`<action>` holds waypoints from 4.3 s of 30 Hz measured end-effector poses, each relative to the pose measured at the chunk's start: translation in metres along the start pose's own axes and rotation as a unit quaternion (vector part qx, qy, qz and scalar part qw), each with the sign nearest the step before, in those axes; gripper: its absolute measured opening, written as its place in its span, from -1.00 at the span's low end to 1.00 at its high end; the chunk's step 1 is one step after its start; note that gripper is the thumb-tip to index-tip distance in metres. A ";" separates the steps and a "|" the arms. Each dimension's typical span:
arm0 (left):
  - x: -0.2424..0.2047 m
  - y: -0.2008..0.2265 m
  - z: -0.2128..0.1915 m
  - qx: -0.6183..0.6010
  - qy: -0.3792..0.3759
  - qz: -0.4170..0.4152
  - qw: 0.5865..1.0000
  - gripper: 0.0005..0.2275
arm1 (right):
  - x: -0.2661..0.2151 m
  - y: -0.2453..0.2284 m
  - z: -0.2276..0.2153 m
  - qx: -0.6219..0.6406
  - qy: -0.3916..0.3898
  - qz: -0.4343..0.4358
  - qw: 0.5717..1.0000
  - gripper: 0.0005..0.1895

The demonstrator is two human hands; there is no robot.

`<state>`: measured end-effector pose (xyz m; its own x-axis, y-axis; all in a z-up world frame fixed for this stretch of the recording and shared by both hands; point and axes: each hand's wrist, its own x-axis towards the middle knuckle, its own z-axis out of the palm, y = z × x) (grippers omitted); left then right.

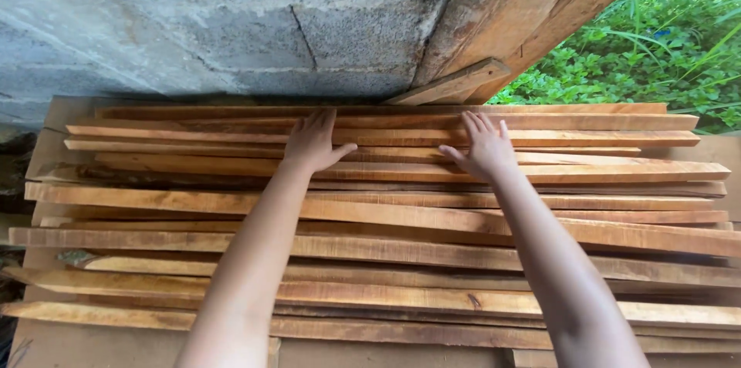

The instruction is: Organize and stack long wooden planks on a workbench.

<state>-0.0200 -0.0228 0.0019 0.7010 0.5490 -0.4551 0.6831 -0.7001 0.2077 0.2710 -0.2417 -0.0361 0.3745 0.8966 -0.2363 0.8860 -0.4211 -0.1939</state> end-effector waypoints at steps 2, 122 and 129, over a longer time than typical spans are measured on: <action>0.015 -0.005 0.011 0.031 0.008 -0.002 0.999 -0.22 | 0.009 -0.005 0.000 -0.041 0.012 0.009 0.999 -0.01; -0.168 0.051 0.111 -0.005 0.057 -0.059 0.997 -0.35 | -0.202 -0.059 0.031 0.019 0.083 0.079 0.993 -0.18; -0.157 0.038 0.116 -0.033 0.085 -0.053 0.994 -0.48 | -0.199 -0.041 0.030 -0.043 0.136 0.020 0.989 -0.32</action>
<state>-0.1276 -0.1882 -0.0193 0.6457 0.6907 -0.3255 0.7624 -0.6066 0.2253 0.1518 -0.4071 -0.0101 0.4589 0.8881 0.0262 0.8848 -0.4541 -0.1041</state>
